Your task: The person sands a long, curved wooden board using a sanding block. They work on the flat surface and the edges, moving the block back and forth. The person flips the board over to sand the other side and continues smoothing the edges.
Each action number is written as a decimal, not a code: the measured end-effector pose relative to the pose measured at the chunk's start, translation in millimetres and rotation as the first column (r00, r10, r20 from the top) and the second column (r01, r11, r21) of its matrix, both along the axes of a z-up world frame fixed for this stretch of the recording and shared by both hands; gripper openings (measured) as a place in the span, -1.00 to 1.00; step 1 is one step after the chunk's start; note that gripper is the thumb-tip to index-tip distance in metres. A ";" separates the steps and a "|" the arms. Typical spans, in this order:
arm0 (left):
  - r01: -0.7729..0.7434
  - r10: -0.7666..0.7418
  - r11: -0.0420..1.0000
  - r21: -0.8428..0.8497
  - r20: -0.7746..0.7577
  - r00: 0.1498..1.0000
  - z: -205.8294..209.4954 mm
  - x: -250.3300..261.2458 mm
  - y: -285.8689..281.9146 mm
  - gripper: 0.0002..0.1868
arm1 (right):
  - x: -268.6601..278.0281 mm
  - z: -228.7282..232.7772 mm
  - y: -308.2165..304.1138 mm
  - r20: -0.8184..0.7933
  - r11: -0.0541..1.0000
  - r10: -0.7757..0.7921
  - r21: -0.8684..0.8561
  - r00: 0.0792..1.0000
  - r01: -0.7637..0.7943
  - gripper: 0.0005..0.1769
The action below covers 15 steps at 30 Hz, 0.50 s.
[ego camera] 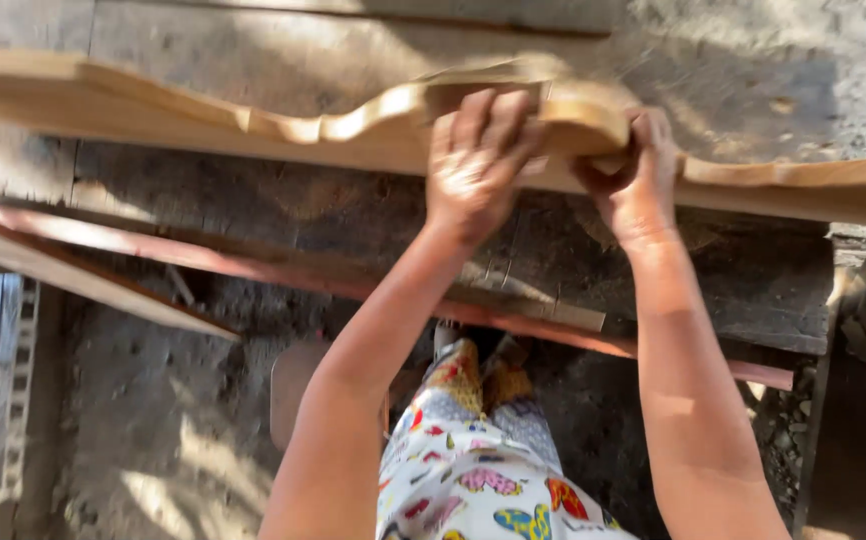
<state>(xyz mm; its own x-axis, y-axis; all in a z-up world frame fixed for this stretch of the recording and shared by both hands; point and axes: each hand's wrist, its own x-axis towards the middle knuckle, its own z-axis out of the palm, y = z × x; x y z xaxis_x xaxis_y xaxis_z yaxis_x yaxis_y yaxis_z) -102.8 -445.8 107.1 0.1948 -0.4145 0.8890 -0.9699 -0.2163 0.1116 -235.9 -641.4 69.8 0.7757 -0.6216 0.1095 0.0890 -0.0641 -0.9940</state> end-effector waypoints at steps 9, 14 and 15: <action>0.249 -0.282 0.948 0.199 0.155 0.947 20.3 -10.5 -37.5 -0.87 | 20.4 88.9 51.1 -0.212 0.721 -0.153 0.644 0.965 0.256 -0.41; -0.081 0.055 0.989 0.120 0.209 0.976 -7.0 47.7 48.2 -0.69 | -0.4 12.6 14.9 -0.109 0.712 -0.168 -0.701 0.980 0.045 -0.27; -0.135 0.108 0.986 0.099 0.239 0.965 -23.5 51.2 55.8 -0.64 | -4.9 11.3 15.7 -0.101 0.701 -0.185 -0.711 0.978 0.059 -0.29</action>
